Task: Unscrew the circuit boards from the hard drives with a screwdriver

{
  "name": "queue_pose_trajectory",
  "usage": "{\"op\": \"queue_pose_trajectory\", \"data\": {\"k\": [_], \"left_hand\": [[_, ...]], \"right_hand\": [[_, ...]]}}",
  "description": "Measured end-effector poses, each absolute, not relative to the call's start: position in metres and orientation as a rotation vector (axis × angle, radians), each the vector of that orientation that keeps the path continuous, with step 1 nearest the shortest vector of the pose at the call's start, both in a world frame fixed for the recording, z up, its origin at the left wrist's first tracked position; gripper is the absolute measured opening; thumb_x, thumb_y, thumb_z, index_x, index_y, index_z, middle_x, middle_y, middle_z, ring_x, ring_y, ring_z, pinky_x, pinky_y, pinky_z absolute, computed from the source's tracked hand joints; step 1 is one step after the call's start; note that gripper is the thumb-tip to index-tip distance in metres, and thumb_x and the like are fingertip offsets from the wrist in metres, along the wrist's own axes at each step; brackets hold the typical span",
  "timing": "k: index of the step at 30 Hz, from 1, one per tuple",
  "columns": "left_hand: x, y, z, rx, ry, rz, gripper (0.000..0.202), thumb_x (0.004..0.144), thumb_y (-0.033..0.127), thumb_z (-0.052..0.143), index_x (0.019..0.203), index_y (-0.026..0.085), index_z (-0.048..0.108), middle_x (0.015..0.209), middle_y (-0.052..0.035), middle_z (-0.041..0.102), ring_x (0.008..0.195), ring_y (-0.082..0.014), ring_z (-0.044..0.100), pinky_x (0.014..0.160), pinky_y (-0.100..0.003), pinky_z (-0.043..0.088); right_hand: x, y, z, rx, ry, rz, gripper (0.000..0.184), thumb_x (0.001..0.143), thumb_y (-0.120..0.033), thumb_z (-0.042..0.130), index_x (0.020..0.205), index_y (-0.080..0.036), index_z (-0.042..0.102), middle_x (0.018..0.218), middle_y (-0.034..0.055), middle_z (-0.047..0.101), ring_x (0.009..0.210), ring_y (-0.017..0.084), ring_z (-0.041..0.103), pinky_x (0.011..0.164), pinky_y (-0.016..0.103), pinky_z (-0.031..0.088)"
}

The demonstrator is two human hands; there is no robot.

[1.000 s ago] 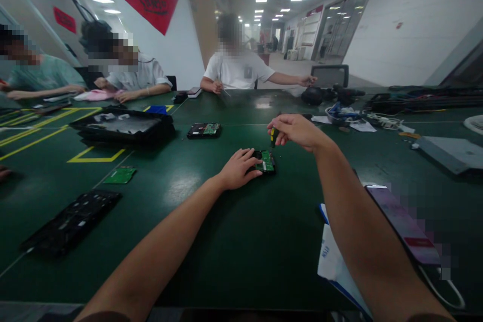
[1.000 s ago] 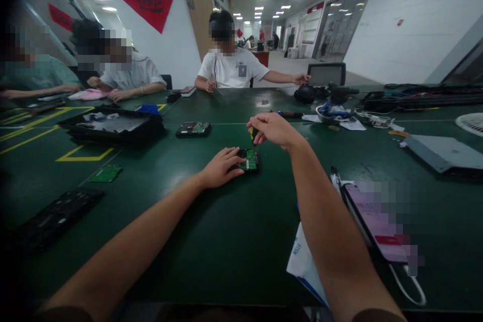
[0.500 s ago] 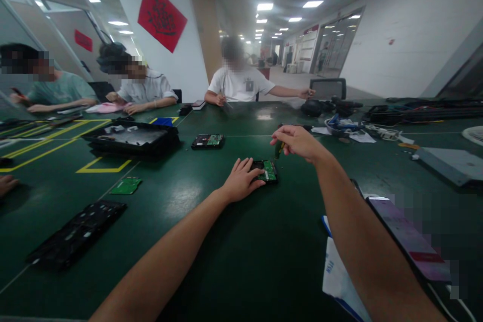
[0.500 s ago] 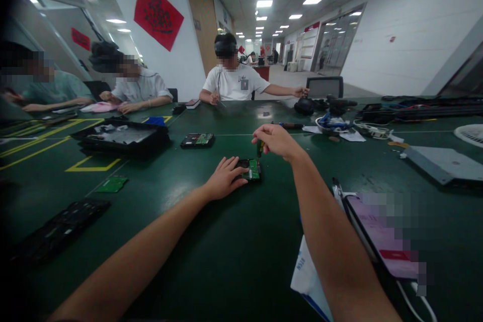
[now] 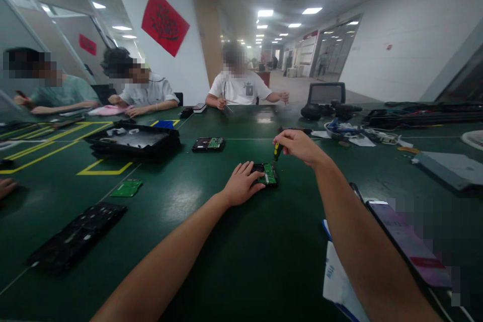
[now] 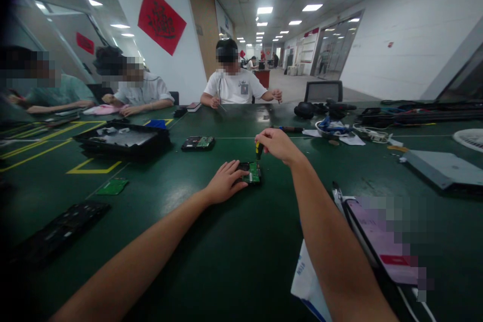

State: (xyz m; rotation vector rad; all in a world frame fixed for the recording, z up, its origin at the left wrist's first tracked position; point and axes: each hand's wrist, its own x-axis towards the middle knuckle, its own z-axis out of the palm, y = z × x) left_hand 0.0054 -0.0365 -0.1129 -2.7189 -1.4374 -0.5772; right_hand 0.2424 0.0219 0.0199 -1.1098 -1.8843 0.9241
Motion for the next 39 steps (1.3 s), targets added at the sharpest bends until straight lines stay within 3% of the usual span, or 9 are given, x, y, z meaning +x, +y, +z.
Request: {"op": "queue_pose_trajectory", "data": {"k": [4, 8, 10, 15, 22, 26, 29, 35, 39], "left_hand": [[0.0054, -0.0363, -0.113, -2.721, -1.445, -0.577, 0.049, 0.101, 0.06, 0.046, 0.14, 0.032, 0.058, 0.162, -0.0113, 0.039, 0.155, -0.032, 0.026, 0.123, -0.058, 0.023], [0.0059, -0.0357, -0.1126, -2.721, -1.456, -0.574, 0.05, 0.101, 0.06, 0.045, 0.14, 0.031, 0.058, 0.162, -0.0118, 0.038, 0.155, -0.0323, 0.026, 0.124, -0.058, 0.023], [0.0058, -0.0355, -0.1125, -2.723, -1.459, -0.569, 0.05, 0.101, 0.061, 0.045, 0.14, 0.031, 0.058, 0.163, -0.012, 0.038, 0.155, -0.032, 0.026, 0.124, -0.058, 0.023], [0.0051, -0.036, -0.1127, -2.724, -1.462, -0.573, 0.05, 0.101, 0.061, 0.045, 0.139, 0.031, 0.058, 0.163, -0.0117, 0.037, 0.155, -0.0318, 0.026, 0.124, -0.058, 0.023], [0.0056, -0.0373, -0.1107, -2.73, -1.465, -0.589, 0.05, 0.101, 0.06, 0.046, 0.138, 0.031, 0.059, 0.163, -0.0111, 0.038, 0.155, -0.0314, 0.026, 0.123, -0.058, 0.024], [0.0058, -0.0373, -0.1103, -2.727, -1.471, -0.588, 0.049, 0.1, 0.061, 0.047, 0.138, 0.031, 0.059, 0.163, -0.0103, 0.038, 0.155, -0.0313, 0.027, 0.123, -0.058, 0.024], [0.0057, -0.0366, -0.1114, -2.728, -1.467, -0.591, 0.05, 0.1, 0.061, 0.047, 0.138, 0.031, 0.059, 0.163, -0.0104, 0.038, 0.155, -0.0315, 0.027, 0.123, -0.058, 0.024], [0.005, -0.0349, -0.1137, -2.727, -1.466, -0.599, 0.051, 0.1, 0.062, 0.047, 0.138, 0.031, 0.059, 0.163, -0.0112, 0.038, 0.155, -0.0315, 0.026, 0.123, -0.058, 0.023], [0.005, -0.036, -0.1118, -2.731, -1.47, -0.594, 0.051, 0.1, 0.062, 0.046, 0.138, 0.031, 0.059, 0.163, -0.0109, 0.038, 0.155, -0.0314, 0.026, 0.124, -0.058, 0.023]], "right_hand": [[0.2408, 0.0225, 0.0178, -1.022, -1.876, 1.007, 0.019, 0.095, -0.036, 0.062, 0.092, -0.017, 0.068, 0.096, 0.0084, 0.074, 0.054, 0.009, 0.053, 0.045, 0.023, 0.036], [0.2401, 0.0227, 0.0158, -0.973, -1.878, 1.081, 0.02, 0.099, -0.033, 0.056, 0.103, -0.018, 0.069, 0.078, 0.0051, 0.068, 0.061, 0.013, 0.06, 0.053, 0.025, 0.046], [0.2403, 0.0225, 0.016, -0.977, -1.885, 1.063, 0.021, 0.098, -0.034, 0.058, 0.104, -0.018, 0.07, 0.07, 0.0027, 0.064, 0.06, 0.013, 0.058, 0.053, 0.025, 0.045], [0.2407, 0.0204, 0.0201, -1.059, -1.871, 0.925, 0.017, 0.091, -0.034, 0.067, 0.088, -0.018, 0.07, 0.069, 0.0018, 0.063, 0.058, 0.011, 0.053, 0.049, 0.024, 0.039], [0.2396, 0.0181, 0.0213, -1.001, -1.895, 0.982, 0.017, 0.094, -0.034, 0.063, 0.091, -0.018, 0.068, 0.093, 0.0076, 0.073, 0.057, 0.01, 0.056, 0.047, 0.023, 0.041], [0.2394, 0.0192, 0.0194, -0.983, -1.875, 1.039, 0.018, 0.098, -0.03, 0.056, 0.099, -0.018, 0.068, 0.08, 0.0048, 0.069, 0.06, 0.011, 0.059, 0.052, 0.023, 0.046], [0.2405, 0.0208, 0.0184, -0.991, -1.895, 1.018, 0.018, 0.098, -0.03, 0.058, 0.104, -0.018, 0.069, 0.074, 0.0021, 0.064, 0.058, 0.011, 0.056, 0.049, 0.022, 0.041], [0.2433, 0.0241, 0.0172, -1.084, -1.878, 0.915, 0.017, 0.094, -0.034, 0.064, 0.092, -0.018, 0.069, 0.066, 0.0009, 0.062, 0.056, 0.011, 0.054, 0.048, 0.022, 0.039], [0.243, 0.0216, 0.019, -1.035, -1.894, 0.988, 0.015, 0.096, -0.033, 0.063, 0.093, -0.019, 0.067, 0.09, 0.006, 0.073, 0.054, 0.009, 0.056, 0.044, 0.022, 0.039]]}}
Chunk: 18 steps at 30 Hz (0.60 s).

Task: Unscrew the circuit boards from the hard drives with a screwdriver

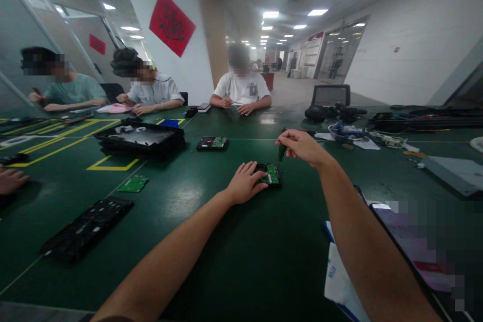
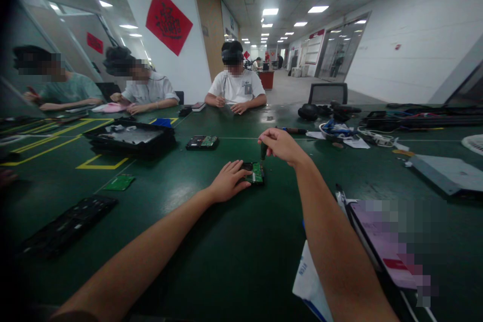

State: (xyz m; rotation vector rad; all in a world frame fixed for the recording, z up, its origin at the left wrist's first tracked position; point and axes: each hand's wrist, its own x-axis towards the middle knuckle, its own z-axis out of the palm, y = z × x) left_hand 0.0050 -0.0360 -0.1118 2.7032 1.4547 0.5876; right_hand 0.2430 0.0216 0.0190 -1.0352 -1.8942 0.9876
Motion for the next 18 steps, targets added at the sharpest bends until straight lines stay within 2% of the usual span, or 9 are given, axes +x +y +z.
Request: {"op": "queue_pose_trajectory", "data": {"k": [2, 6, 10, 14, 18], "left_hand": [[0.0051, -0.0367, -0.1108, 2.705, 1.456, 0.583, 0.051, 0.1, 0.062, 0.045, 0.139, 0.031, 0.059, 0.162, -0.0114, 0.038, 0.155, -0.0319, 0.026, 0.124, -0.058, 0.023], [0.005, -0.0366, -0.111, 2.693, 1.457, 0.593, 0.051, 0.1, 0.062, 0.046, 0.139, 0.032, 0.059, 0.163, -0.0104, 0.038, 0.155, -0.0319, 0.027, 0.124, -0.058, 0.023], [0.0046, -0.0361, -0.1121, 2.69, 1.452, 0.6, 0.049, 0.1, 0.061, 0.048, 0.138, 0.032, 0.059, 0.163, -0.01, 0.038, 0.154, -0.0317, 0.027, 0.124, -0.058, 0.023], [0.004, -0.0361, -0.1121, 2.703, 1.448, 0.596, 0.05, 0.1, 0.061, 0.046, 0.138, 0.031, 0.059, 0.163, -0.0105, 0.038, 0.155, -0.0312, 0.027, 0.124, -0.057, 0.022], [0.004, -0.0363, -0.1118, 2.7, 1.45, 0.599, 0.05, 0.1, 0.062, 0.047, 0.138, 0.031, 0.059, 0.162, -0.0107, 0.039, 0.154, -0.0315, 0.028, 0.124, -0.058, 0.023]], "right_hand": [[0.2418, 0.0204, 0.0193, -0.998, -1.889, 1.022, 0.015, 0.097, -0.032, 0.06, 0.094, -0.019, 0.066, 0.101, 0.0073, 0.074, 0.055, 0.008, 0.058, 0.045, 0.022, 0.041], [0.2402, 0.0208, 0.0178, -0.994, -1.85, 1.078, 0.016, 0.1, -0.03, 0.055, 0.1, -0.019, 0.067, 0.096, 0.0077, 0.072, 0.06, 0.011, 0.062, 0.051, 0.023, 0.049], [0.2409, 0.0215, 0.0178, -1.014, -1.881, 1.007, 0.018, 0.098, -0.033, 0.06, 0.103, -0.019, 0.069, 0.085, 0.0045, 0.07, 0.059, 0.011, 0.058, 0.048, 0.022, 0.043], [0.2411, 0.0213, 0.0189, -1.095, -1.868, 0.915, 0.016, 0.092, -0.034, 0.066, 0.091, -0.018, 0.069, 0.072, 0.0022, 0.065, 0.056, 0.011, 0.054, 0.046, 0.022, 0.038], [0.241, 0.0218, 0.0183, -1.103, -1.826, 0.953, 0.013, 0.092, -0.03, 0.065, 0.088, -0.017, 0.066, 0.093, 0.0081, 0.074, 0.053, 0.008, 0.054, 0.043, 0.022, 0.036]]}}
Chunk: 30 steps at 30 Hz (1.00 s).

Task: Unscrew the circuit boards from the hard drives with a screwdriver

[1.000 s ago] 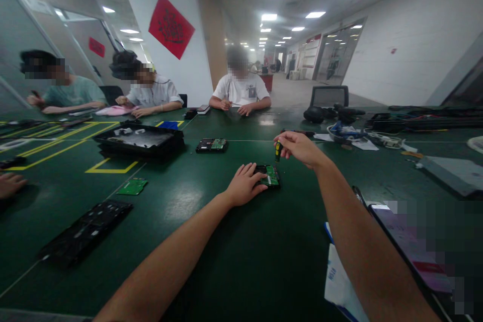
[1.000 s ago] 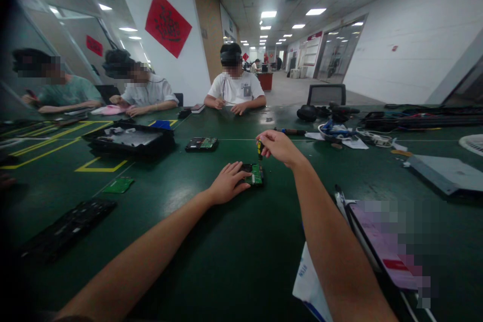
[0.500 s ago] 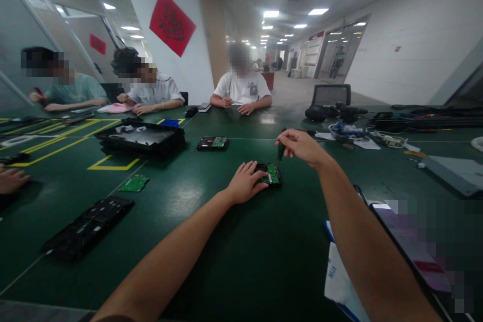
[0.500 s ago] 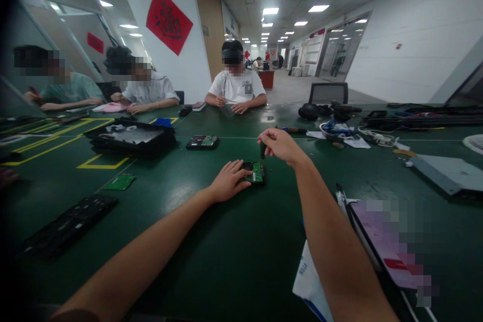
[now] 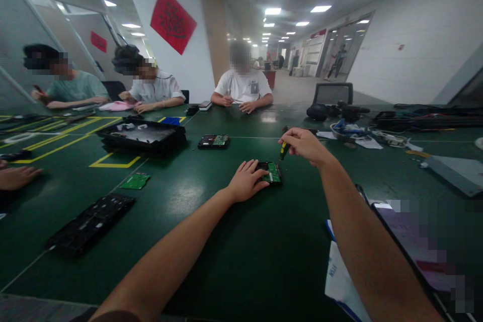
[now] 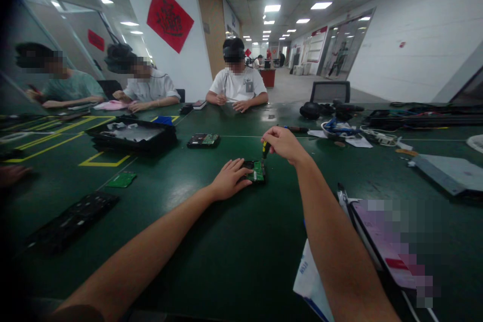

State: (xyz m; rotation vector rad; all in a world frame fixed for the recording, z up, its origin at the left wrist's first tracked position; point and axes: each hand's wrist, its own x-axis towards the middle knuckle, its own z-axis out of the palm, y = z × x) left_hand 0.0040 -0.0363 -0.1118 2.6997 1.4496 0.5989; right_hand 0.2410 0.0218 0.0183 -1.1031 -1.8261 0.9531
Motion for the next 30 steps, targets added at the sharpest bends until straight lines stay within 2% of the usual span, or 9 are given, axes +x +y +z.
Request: {"op": "queue_pose_trajectory", "data": {"k": [3, 8, 11, 16, 19, 22, 26, 30], "left_hand": [[0.0044, -0.0366, -0.1114, 2.701, 1.461, 0.591, 0.05, 0.1, 0.062, 0.046, 0.138, 0.031, 0.059, 0.162, -0.0104, 0.039, 0.154, -0.0313, 0.028, 0.123, -0.058, 0.024], [0.0046, -0.0373, -0.1105, 2.695, 1.456, 0.596, 0.05, 0.1, 0.061, 0.047, 0.138, 0.032, 0.059, 0.163, -0.0101, 0.038, 0.154, -0.0317, 0.028, 0.123, -0.058, 0.024], [0.0047, -0.0374, -0.1102, 2.696, 1.458, 0.597, 0.05, 0.1, 0.061, 0.047, 0.139, 0.031, 0.059, 0.163, -0.0104, 0.038, 0.154, -0.0317, 0.028, 0.124, -0.057, 0.024], [0.0046, -0.0371, -0.1101, 2.694, 1.46, 0.585, 0.05, 0.1, 0.061, 0.047, 0.139, 0.031, 0.059, 0.163, -0.0109, 0.038, 0.154, -0.0317, 0.028, 0.124, -0.057, 0.023], [0.0046, -0.0371, -0.1097, 2.688, 1.457, 0.581, 0.05, 0.1, 0.061, 0.048, 0.138, 0.031, 0.058, 0.163, -0.0099, 0.038, 0.154, -0.0318, 0.027, 0.124, -0.058, 0.023], [0.0047, -0.0371, -0.1096, 2.693, 1.459, 0.577, 0.05, 0.1, 0.061, 0.047, 0.139, 0.031, 0.058, 0.163, -0.0108, 0.038, 0.154, -0.0321, 0.027, 0.124, -0.058, 0.024], [0.0048, -0.0369, -0.1102, 2.694, 1.466, 0.578, 0.051, 0.1, 0.062, 0.046, 0.138, 0.031, 0.059, 0.163, -0.0116, 0.037, 0.154, -0.0324, 0.027, 0.124, -0.057, 0.023], [0.0047, -0.037, -0.1106, 2.696, 1.463, 0.584, 0.051, 0.1, 0.062, 0.047, 0.138, 0.031, 0.059, 0.163, -0.0111, 0.037, 0.154, -0.0321, 0.028, 0.124, -0.057, 0.023]], "right_hand": [[0.2402, 0.0234, 0.0162, -1.053, -1.827, 1.004, 0.016, 0.095, -0.034, 0.064, 0.09, -0.018, 0.065, 0.099, 0.0087, 0.075, 0.053, 0.008, 0.056, 0.044, 0.022, 0.039], [0.2392, 0.0271, 0.0123, -1.045, -1.779, 1.073, 0.019, 0.099, -0.036, 0.059, 0.102, -0.019, 0.067, 0.077, 0.005, 0.069, 0.059, 0.013, 0.063, 0.051, 0.025, 0.049], [0.2407, 0.0286, 0.0116, -1.043, -1.826, 1.018, 0.019, 0.096, -0.035, 0.062, 0.103, -0.019, 0.069, 0.071, 0.0024, 0.065, 0.056, 0.012, 0.059, 0.048, 0.023, 0.044], [0.2435, 0.0297, 0.0117, -1.138, -1.814, 0.884, 0.015, 0.09, -0.032, 0.068, 0.086, -0.017, 0.067, 0.067, 0.0029, 0.064, 0.053, 0.011, 0.054, 0.045, 0.023, 0.039], [0.2431, 0.0284, 0.0127, -1.124, -1.821, 0.896, 0.012, 0.09, -0.03, 0.066, 0.088, -0.018, 0.066, 0.082, 0.0069, 0.072, 0.05, 0.01, 0.055, 0.041, 0.023, 0.036], [0.2415, 0.0272, 0.0129, -1.045, -1.835, 0.971, 0.016, 0.094, -0.033, 0.064, 0.09, -0.018, 0.066, 0.094, 0.0087, 0.074, 0.052, 0.009, 0.057, 0.043, 0.023, 0.041], [0.2407, 0.0275, 0.0119, -1.018, -1.793, 1.073, 0.019, 0.097, -0.033, 0.06, 0.097, -0.017, 0.069, 0.083, 0.0082, 0.071, 0.061, 0.014, 0.064, 0.053, 0.026, 0.051], [0.2414, 0.0261, 0.0139, -1.046, -1.85, 1.0, 0.022, 0.096, -0.036, 0.062, 0.101, -0.018, 0.071, 0.072, 0.0042, 0.067, 0.057, 0.012, 0.057, 0.048, 0.023, 0.042]]}}
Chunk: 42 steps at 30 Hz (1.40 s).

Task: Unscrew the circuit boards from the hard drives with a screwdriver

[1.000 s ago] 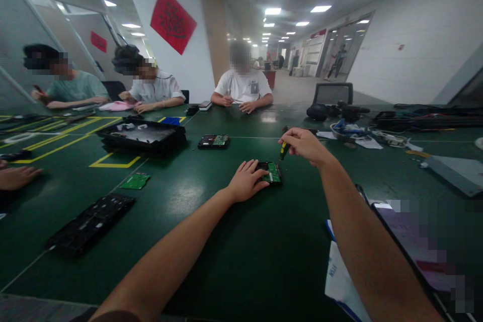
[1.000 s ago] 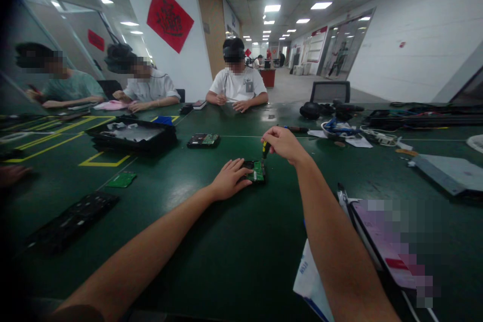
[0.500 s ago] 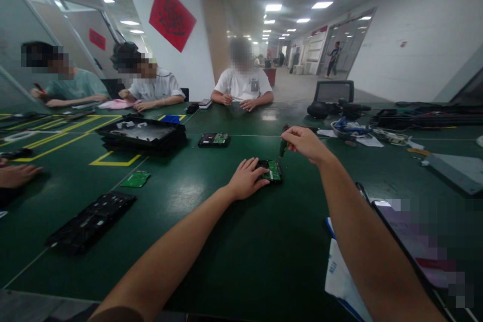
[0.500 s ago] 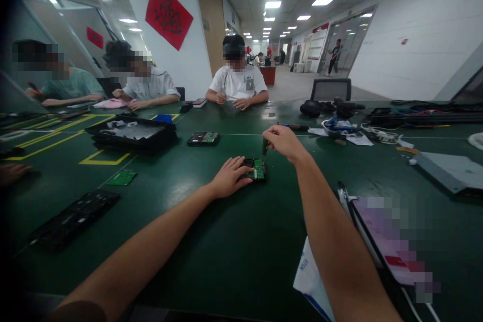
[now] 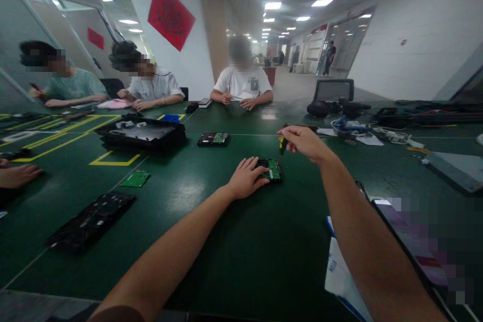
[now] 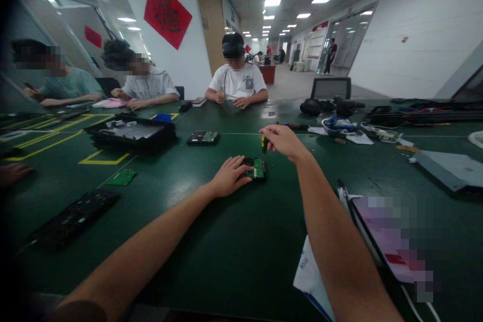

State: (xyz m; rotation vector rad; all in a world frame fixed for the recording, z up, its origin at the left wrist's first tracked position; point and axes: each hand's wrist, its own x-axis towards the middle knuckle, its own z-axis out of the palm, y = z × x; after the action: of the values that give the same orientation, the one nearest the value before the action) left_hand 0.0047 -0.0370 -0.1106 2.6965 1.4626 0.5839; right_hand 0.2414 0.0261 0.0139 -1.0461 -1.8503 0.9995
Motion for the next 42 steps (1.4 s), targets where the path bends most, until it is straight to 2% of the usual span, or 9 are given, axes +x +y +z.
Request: {"op": "queue_pose_trajectory", "data": {"k": [2, 6, 11, 14, 18, 23, 29, 35, 42], "left_hand": [[0.0046, -0.0371, -0.1105, 2.697, 1.464, 0.587, 0.051, 0.1, 0.062, 0.047, 0.138, 0.03, 0.059, 0.163, -0.0113, 0.037, 0.154, -0.0323, 0.028, 0.124, -0.056, 0.023], [0.0045, -0.0376, -0.1096, 2.697, 1.466, 0.585, 0.05, 0.1, 0.061, 0.048, 0.138, 0.03, 0.059, 0.163, -0.0111, 0.038, 0.154, -0.0322, 0.028, 0.124, -0.057, 0.023], [0.0046, -0.0375, -0.1097, 2.698, 1.46, 0.588, 0.049, 0.1, 0.06, 0.048, 0.138, 0.031, 0.059, 0.163, -0.0104, 0.038, 0.154, -0.0319, 0.028, 0.124, -0.057, 0.024], [0.0045, -0.0367, -0.1112, 2.708, 1.463, 0.587, 0.049, 0.101, 0.06, 0.047, 0.138, 0.031, 0.059, 0.163, -0.0105, 0.038, 0.154, -0.0319, 0.028, 0.124, -0.057, 0.024], [0.004, -0.0361, -0.1121, 2.715, 1.462, 0.584, 0.048, 0.101, 0.06, 0.047, 0.138, 0.032, 0.059, 0.163, -0.0097, 0.038, 0.154, -0.0316, 0.028, 0.124, -0.057, 0.024], [0.0036, -0.0369, -0.1103, 2.72, 1.448, 0.588, 0.049, 0.101, 0.06, 0.046, 0.138, 0.031, 0.059, 0.162, -0.0111, 0.039, 0.154, -0.0317, 0.029, 0.124, -0.057, 0.024], [0.0028, -0.0354, -0.111, 2.716, 1.435, 0.586, 0.049, 0.101, 0.06, 0.047, 0.138, 0.032, 0.06, 0.162, -0.0113, 0.039, 0.154, -0.0324, 0.029, 0.123, -0.058, 0.025], [-0.0019, -0.0309, -0.1128, 2.718, 1.396, 0.577, 0.047, 0.1, 0.058, 0.05, 0.139, 0.033, 0.06, 0.163, -0.0089, 0.037, 0.154, -0.032, 0.028, 0.124, -0.058, 0.024], [-0.0021, -0.032, -0.1097, 2.717, 1.391, 0.566, 0.048, 0.1, 0.058, 0.05, 0.14, 0.032, 0.059, 0.164, -0.01, 0.037, 0.154, -0.0322, 0.028, 0.123, -0.058, 0.024]], "right_hand": [[0.2413, 0.0249, 0.0156, -1.068, -1.878, 0.939, 0.022, 0.094, -0.038, 0.064, 0.096, -0.018, 0.072, 0.069, 0.0023, 0.064, 0.055, 0.011, 0.053, 0.046, 0.023, 0.036], [0.2403, 0.0235, 0.0172, -1.132, -1.867, 0.868, 0.021, 0.09, -0.038, 0.066, 0.087, -0.018, 0.068, 0.068, 0.0022, 0.064, 0.053, 0.011, 0.05, 0.047, 0.024, 0.035], [0.2389, 0.0231, 0.0157, -1.025, -1.896, 0.93, 0.02, 0.095, -0.038, 0.062, 0.091, -0.019, 0.067, 0.096, 0.0067, 0.073, 0.053, 0.008, 0.05, 0.047, 0.024, 0.038], [0.2394, 0.0246, 0.0141, -1.011, -1.878, 1.004, 0.019, 0.098, -0.035, 0.057, 0.098, -0.019, 0.068, 0.1, 0.0081, 0.072, 0.058, 0.01, 0.056, 0.048, 0.024, 0.043], [0.2422, 0.0251, 0.0153, -1.025, -1.897, 0.997, 0.017, 0.098, -0.032, 0.058, 0.102, -0.02, 0.069, 0.09, 0.0067, 0.07, 0.06, 0.012, 0.057, 0.049, 0.025, 0.043], [0.2409, 0.0202, 0.02, -1.103, -1.914, 0.878, 0.017, 0.092, -0.035, 0.066, 0.088, -0.019, 0.069, 0.07, 0.0015, 0.062, 0.057, 0.012, 0.053, 0.05, 0.026, 0.038], [0.2367, 0.0181, 0.0191, -1.0, -1.993, 0.931, 0.021, 0.095, -0.04, 0.063, 0.094, -0.02, 0.069, 0.084, 0.0053, 0.069, 0.057, 0.012, 0.055, 0.05, 0.028, 0.041], [0.2394, 0.0195, 0.0186, -0.992, -1.979, 0.995, 0.024, 0.099, -0.037, 0.056, 0.106, -0.02, 0.071, 0.073, 0.0034, 0.063, 0.062, 0.014, 0.056, 0.053, 0.028, 0.044], [0.2394, 0.0162, 0.0227, -1.071, -1.978, 0.871, 0.021, 0.09, -0.04, 0.068, 0.088, -0.019, 0.07, 0.078, 0.0041, 0.068, 0.061, 0.012, 0.055, 0.052, 0.027, 0.041]]}}
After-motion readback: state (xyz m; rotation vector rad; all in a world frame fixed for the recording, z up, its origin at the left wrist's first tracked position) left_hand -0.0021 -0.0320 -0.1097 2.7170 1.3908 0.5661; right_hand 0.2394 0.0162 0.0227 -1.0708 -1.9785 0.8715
